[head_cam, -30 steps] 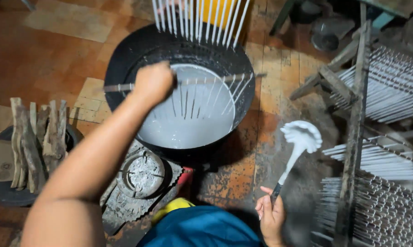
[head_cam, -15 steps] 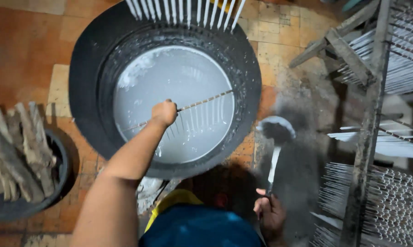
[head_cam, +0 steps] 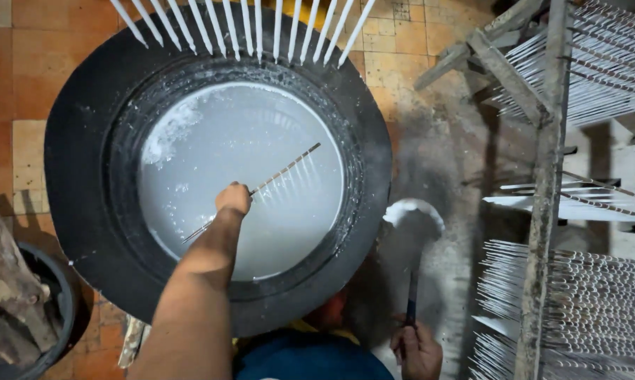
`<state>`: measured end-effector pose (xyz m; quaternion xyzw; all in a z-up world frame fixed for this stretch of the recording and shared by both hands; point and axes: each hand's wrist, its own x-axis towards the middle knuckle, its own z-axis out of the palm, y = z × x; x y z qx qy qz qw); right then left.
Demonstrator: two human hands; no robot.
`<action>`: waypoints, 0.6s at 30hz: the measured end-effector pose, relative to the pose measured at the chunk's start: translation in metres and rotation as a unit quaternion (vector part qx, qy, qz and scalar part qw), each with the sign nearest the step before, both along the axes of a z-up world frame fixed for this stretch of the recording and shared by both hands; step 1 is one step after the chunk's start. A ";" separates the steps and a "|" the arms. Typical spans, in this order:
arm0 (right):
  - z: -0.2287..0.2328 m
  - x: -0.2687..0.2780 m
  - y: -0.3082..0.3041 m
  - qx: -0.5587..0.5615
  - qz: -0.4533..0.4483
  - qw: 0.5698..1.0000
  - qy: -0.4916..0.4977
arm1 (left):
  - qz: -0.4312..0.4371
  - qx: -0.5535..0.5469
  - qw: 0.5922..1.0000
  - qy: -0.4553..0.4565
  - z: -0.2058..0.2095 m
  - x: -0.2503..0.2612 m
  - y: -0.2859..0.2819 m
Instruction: Dipping frames of candle wicks into a vat of melted wax and hanging them on a rack to cool.
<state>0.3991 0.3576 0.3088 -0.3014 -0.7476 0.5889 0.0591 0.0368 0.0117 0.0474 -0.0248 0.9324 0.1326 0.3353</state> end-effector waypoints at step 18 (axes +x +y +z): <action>0.169 -0.147 0.207 0.373 0.403 0.794 -0.262 | -0.064 -0.067 0.965 0.246 0.361 0.100 0.004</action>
